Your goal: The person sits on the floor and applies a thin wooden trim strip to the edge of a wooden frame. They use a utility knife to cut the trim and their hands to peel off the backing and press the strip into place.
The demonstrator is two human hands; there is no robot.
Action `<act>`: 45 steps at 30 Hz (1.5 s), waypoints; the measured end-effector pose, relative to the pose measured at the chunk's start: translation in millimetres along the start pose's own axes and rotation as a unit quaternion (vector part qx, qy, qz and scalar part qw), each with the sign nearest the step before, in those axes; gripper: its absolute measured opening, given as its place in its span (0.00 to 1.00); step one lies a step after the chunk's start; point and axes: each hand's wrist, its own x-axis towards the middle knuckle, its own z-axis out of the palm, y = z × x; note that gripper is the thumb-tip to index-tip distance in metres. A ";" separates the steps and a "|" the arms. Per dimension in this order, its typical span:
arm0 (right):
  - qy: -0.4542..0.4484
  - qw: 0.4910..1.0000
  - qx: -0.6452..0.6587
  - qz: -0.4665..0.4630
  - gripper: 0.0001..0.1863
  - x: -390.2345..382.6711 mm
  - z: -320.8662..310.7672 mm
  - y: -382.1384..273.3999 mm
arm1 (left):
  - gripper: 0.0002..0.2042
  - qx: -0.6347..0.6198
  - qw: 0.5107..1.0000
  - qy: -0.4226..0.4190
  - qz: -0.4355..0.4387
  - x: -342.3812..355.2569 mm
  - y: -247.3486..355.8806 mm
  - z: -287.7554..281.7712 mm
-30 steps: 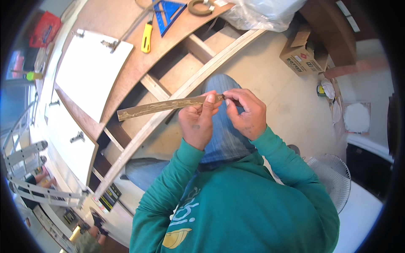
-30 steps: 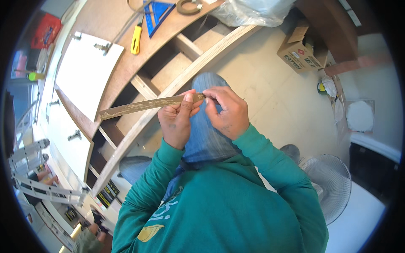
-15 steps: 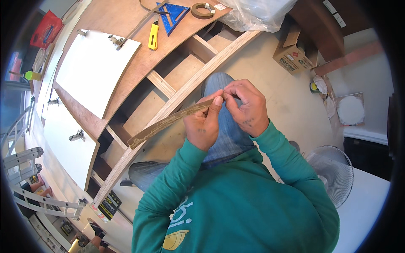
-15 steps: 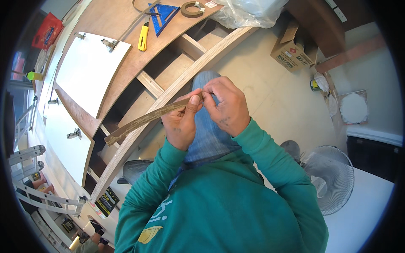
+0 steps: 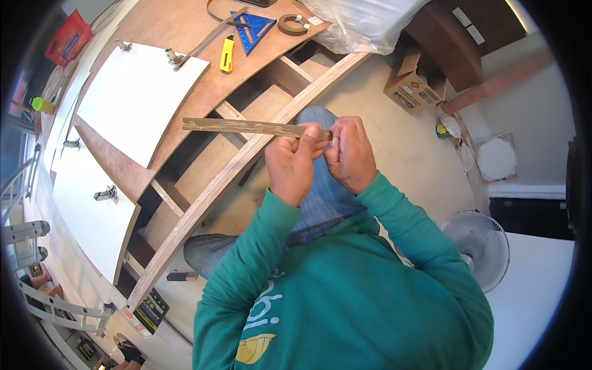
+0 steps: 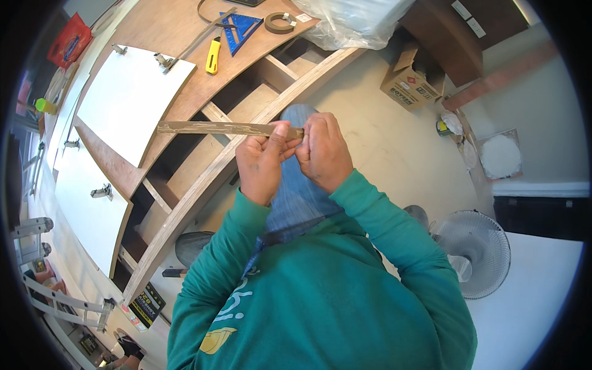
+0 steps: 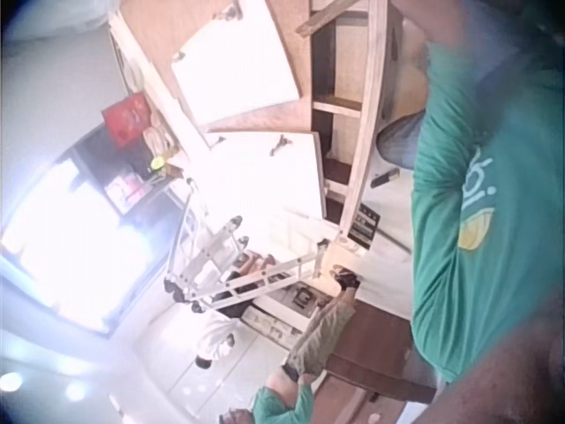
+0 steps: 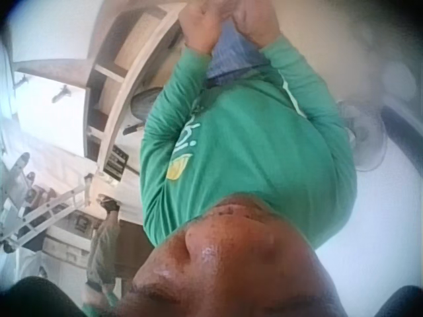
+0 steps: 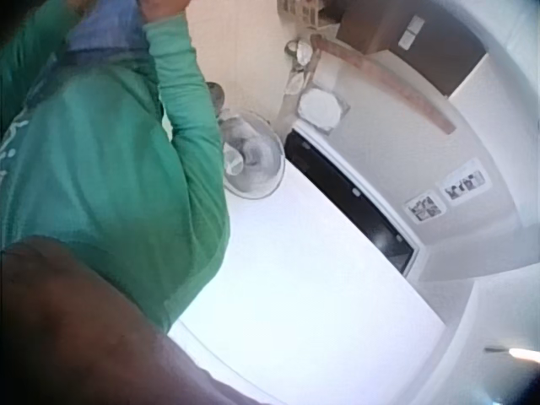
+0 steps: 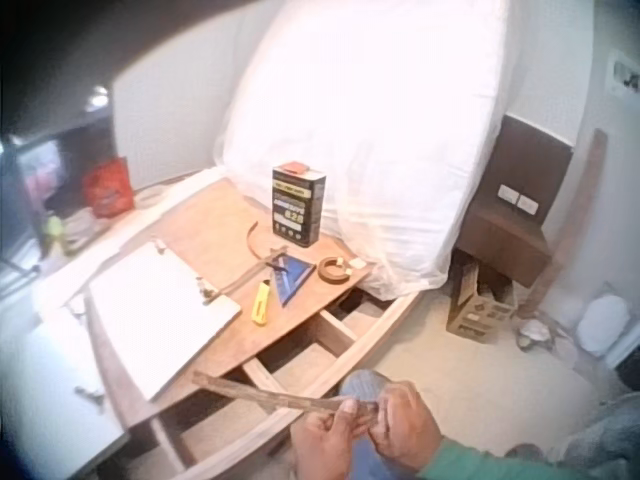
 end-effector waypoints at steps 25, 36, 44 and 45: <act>-0.056 0.959 -0.201 0.193 0.12 -39.5 -57.9 84.5 | 0.09 0.424 0.869 -0.068 0.245 34.5 -29.5 -24.4; -0.045 0.986 0.039 0.153 0.11 6.4 10.5 22.8 | 0.11 0.437 0.825 -0.231 0.273 20.3 -0.7 -73.2; -0.105 0.983 0.028 0.145 0.12 19.3 5.9 28.0 | 0.09 0.498 0.802 -0.195 0.267 14.2 -3.0 -61.8; -0.100 0.983 0.036 0.150 0.12 16.7 8.1 28.2 | 0.08 0.496 0.806 -0.191 0.261 13.1 -7.5 -62.5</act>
